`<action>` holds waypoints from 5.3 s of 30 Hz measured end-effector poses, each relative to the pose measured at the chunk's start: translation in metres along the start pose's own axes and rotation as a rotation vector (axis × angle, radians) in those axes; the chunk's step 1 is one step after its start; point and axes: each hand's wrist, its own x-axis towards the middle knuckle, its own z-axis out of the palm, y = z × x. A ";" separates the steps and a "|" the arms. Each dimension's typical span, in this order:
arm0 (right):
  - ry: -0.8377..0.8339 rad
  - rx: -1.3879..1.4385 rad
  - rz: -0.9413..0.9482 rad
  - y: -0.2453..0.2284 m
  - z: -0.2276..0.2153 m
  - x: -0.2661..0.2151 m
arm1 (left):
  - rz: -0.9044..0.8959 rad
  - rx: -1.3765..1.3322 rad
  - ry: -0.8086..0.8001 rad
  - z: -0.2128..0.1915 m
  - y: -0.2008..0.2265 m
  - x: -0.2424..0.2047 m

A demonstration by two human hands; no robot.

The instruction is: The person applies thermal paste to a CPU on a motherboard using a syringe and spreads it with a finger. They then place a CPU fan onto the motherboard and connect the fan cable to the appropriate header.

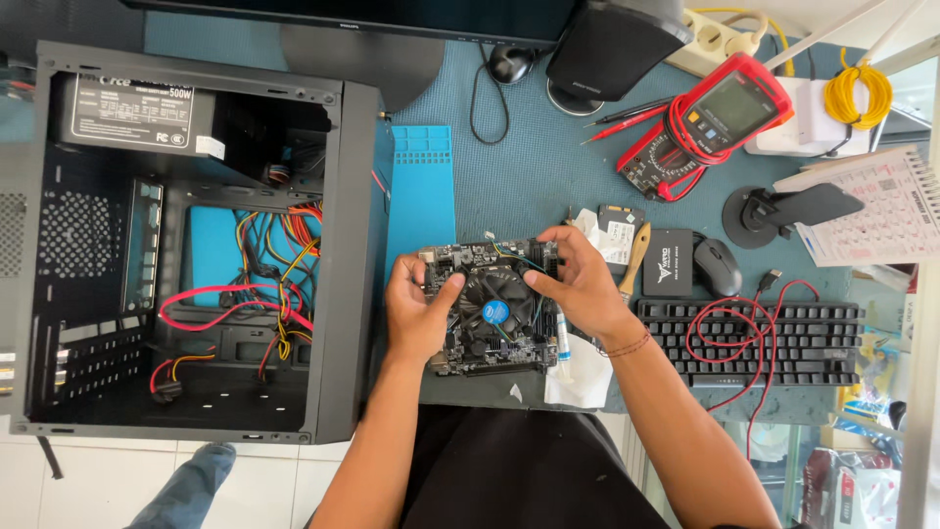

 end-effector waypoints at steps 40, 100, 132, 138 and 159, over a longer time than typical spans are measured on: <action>0.186 0.198 0.068 -0.073 -0.015 -0.044 | -0.344 0.012 -0.257 0.042 0.208 -0.014; 0.385 0.170 0.073 -0.116 0.005 -0.044 | -0.606 -0.121 -0.410 0.012 0.185 -0.036; 0.288 -0.290 -0.217 -0.133 0.013 -0.093 | -0.534 -0.249 -0.275 0.019 0.179 -0.045; 0.307 -0.218 -0.061 -0.127 0.003 -0.084 | -0.541 -0.238 -0.262 0.026 0.184 -0.044; 0.285 0.129 0.014 -0.122 0.000 -0.076 | -0.537 -0.238 -0.206 0.038 0.202 -0.037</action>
